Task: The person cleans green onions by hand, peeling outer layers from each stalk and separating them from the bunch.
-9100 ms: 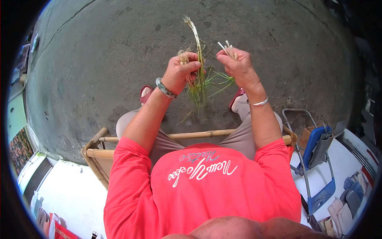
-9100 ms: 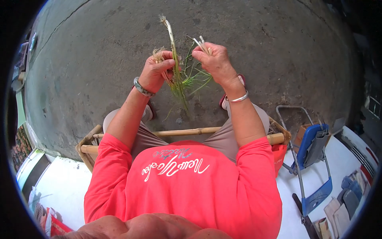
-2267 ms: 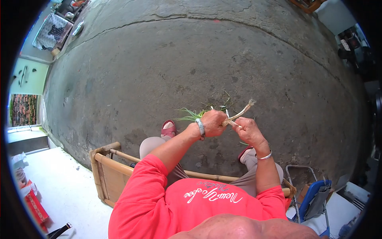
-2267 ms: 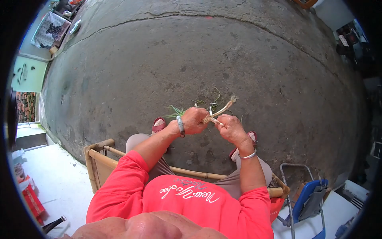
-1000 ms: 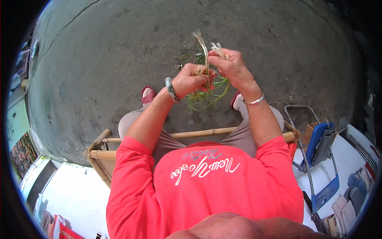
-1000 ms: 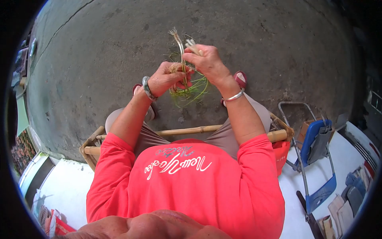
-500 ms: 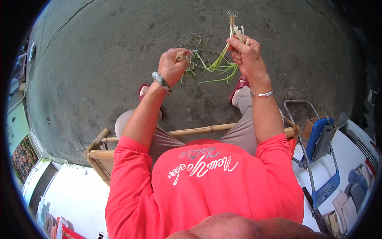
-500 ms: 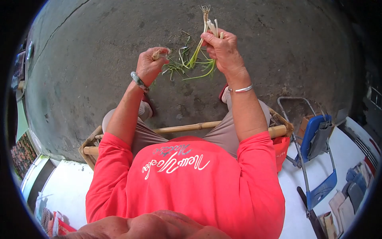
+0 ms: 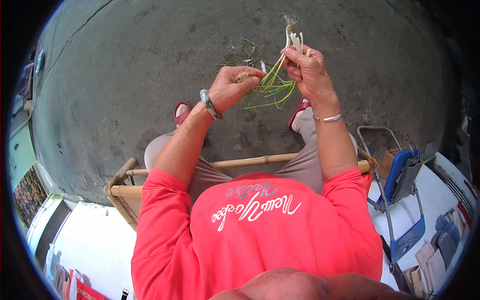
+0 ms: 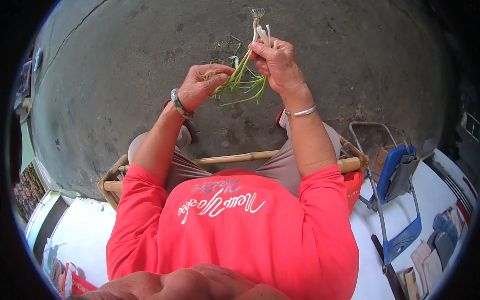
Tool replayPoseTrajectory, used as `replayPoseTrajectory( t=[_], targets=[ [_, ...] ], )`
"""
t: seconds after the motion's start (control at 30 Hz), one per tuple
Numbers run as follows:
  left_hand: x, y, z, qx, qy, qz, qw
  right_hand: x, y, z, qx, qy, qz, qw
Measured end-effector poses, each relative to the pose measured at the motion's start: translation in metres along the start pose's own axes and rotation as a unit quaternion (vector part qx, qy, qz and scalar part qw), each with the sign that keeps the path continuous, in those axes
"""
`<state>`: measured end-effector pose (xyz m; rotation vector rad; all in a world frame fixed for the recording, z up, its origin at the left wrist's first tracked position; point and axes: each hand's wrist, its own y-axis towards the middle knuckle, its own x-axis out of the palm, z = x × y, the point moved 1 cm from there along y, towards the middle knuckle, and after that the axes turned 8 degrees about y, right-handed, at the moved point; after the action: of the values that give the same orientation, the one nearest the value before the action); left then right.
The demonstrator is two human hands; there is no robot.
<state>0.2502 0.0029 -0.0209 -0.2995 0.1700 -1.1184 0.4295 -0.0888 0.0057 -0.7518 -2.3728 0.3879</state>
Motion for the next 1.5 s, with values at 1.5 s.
replayPoseTrajectory(
  t=[1.5],
  targets=[
    [-0.003, 0.002, -0.013, -0.067, -0.294, -0.012, 0.953, 0.015, -0.008, 0.018, 0.106, -0.09, -0.104, 0.985]
  ],
)
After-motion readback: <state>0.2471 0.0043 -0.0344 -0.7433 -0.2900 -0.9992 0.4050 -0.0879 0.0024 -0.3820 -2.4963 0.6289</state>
